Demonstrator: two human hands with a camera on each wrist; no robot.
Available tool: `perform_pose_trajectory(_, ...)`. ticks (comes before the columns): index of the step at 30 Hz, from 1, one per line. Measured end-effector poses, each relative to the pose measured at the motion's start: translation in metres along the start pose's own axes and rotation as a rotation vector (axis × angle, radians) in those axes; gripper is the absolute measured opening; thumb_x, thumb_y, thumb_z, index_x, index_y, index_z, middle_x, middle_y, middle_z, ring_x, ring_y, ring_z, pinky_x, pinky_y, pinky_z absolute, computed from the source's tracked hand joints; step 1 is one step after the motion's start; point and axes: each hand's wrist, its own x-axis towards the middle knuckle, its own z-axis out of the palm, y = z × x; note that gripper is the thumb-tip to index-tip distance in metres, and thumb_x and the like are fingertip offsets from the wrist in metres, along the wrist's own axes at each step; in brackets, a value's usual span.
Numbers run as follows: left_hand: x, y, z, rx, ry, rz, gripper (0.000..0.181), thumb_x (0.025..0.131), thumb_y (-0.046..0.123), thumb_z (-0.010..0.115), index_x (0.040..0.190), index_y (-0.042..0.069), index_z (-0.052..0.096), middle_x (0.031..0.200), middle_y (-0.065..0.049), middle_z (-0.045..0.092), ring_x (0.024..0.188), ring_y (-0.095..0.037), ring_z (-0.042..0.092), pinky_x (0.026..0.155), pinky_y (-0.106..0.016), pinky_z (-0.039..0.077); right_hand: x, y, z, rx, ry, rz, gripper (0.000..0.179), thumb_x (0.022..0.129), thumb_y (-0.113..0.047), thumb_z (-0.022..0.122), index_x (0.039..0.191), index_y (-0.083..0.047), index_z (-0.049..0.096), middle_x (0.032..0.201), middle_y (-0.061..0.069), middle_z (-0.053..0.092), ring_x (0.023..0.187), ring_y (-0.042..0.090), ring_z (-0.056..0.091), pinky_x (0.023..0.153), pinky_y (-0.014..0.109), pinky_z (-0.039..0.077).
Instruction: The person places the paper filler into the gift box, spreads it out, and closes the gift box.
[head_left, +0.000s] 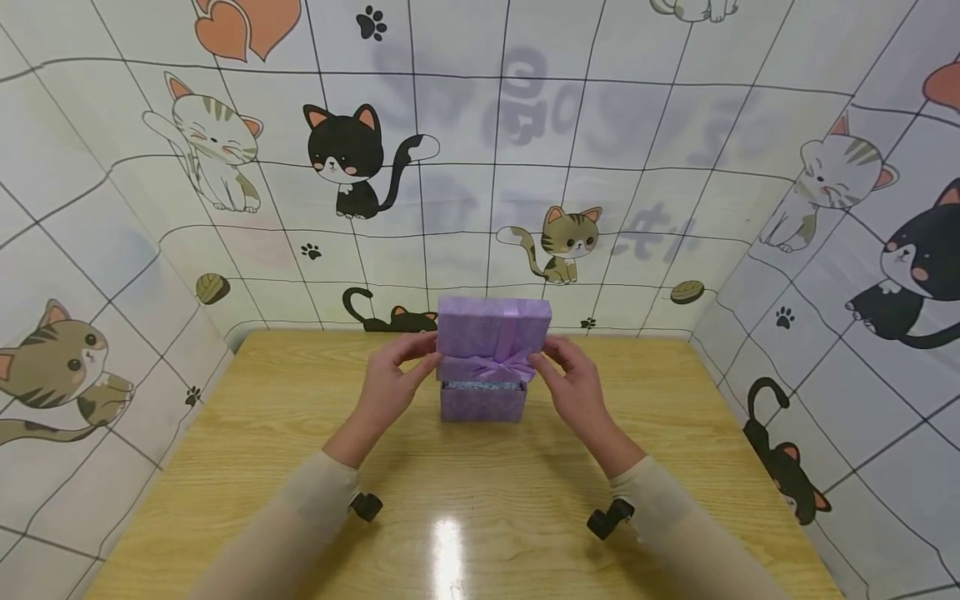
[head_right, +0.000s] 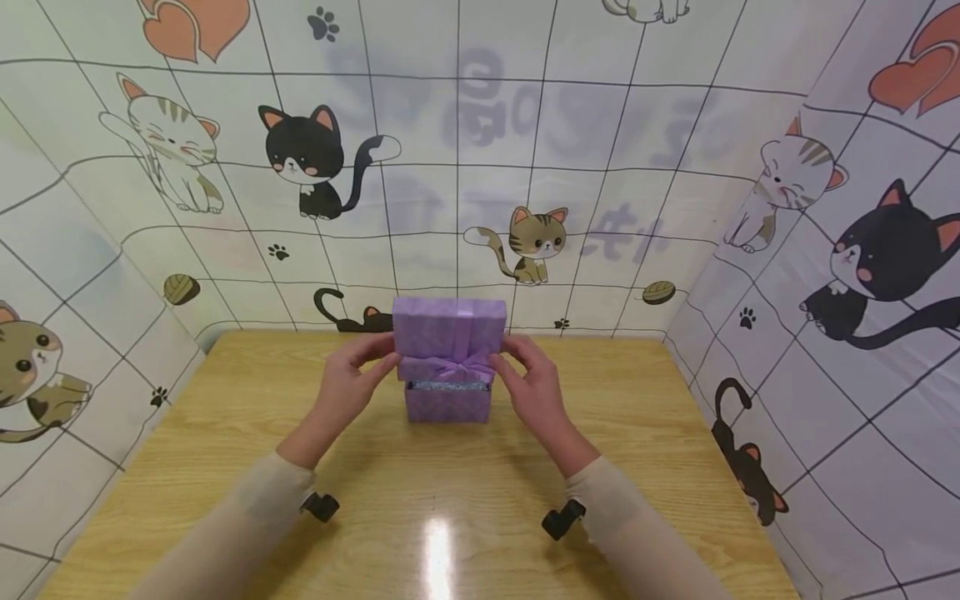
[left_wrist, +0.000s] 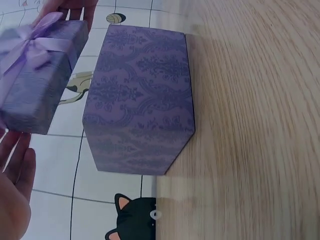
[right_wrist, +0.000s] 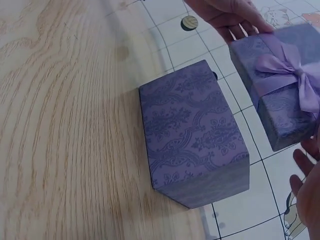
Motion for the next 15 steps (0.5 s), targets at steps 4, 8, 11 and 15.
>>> perform_pose_trajectory(4,0.0003,0.0006,0.0058,-0.063,0.001,-0.034,0.038,0.103,0.011,0.081,0.141,0.010,0.076,0.115,-0.009,0.080,0.097,-0.024,0.081,0.085,-0.027,0.063,-0.0004,-0.0020,0.0043,-0.006,0.047,0.118,0.023,0.110,-0.018,0.074,0.129,-0.007,0.078,0.113,0.009,0.076,0.097,0.018,0.073,0.082,0.023,0.059)
perform_pose_trajectory(8,-0.0011,-0.0025,0.0079,-0.134,-0.018,-0.068,0.046,0.105,0.011,0.079,0.151,0.013,0.070,0.131,-0.011,0.076,0.085,-0.022,0.081,0.066,-0.022,0.058,-0.0003,-0.0008,0.0045,0.024,0.031,0.121,0.036,0.110,-0.011,0.071,0.146,-0.008,0.070,0.127,0.013,0.071,0.081,0.012,0.070,0.062,0.022,0.049)
perform_pose_trajectory(11,-0.0021,-0.0040,0.0076,-0.152,-0.037,-0.067,0.052,0.106,0.009,0.077,0.157,0.013,0.065,0.151,-0.009,0.068,0.079,-0.021,0.080,0.061,-0.022,0.055,0.0001,0.0013,0.0030,0.055,-0.004,0.094,0.051,0.110,-0.004,0.069,0.160,-0.010,0.060,0.147,0.014,0.064,0.082,0.009,0.073,0.060,0.023,0.049)
perform_pose_trajectory(15,-0.0027,-0.0057,0.0071,-0.143,-0.057,-0.068,0.058,0.107,0.009,0.076,0.162,0.016,0.060,0.165,-0.003,0.057,0.080,-0.017,0.080,0.060,-0.022,0.053,0.0005,0.0023,0.0009,0.060,-0.050,0.083,0.060,0.110,-0.005,0.069,0.167,-0.017,0.053,0.164,0.005,0.054,0.084,0.010,0.074,0.062,0.023,0.052)
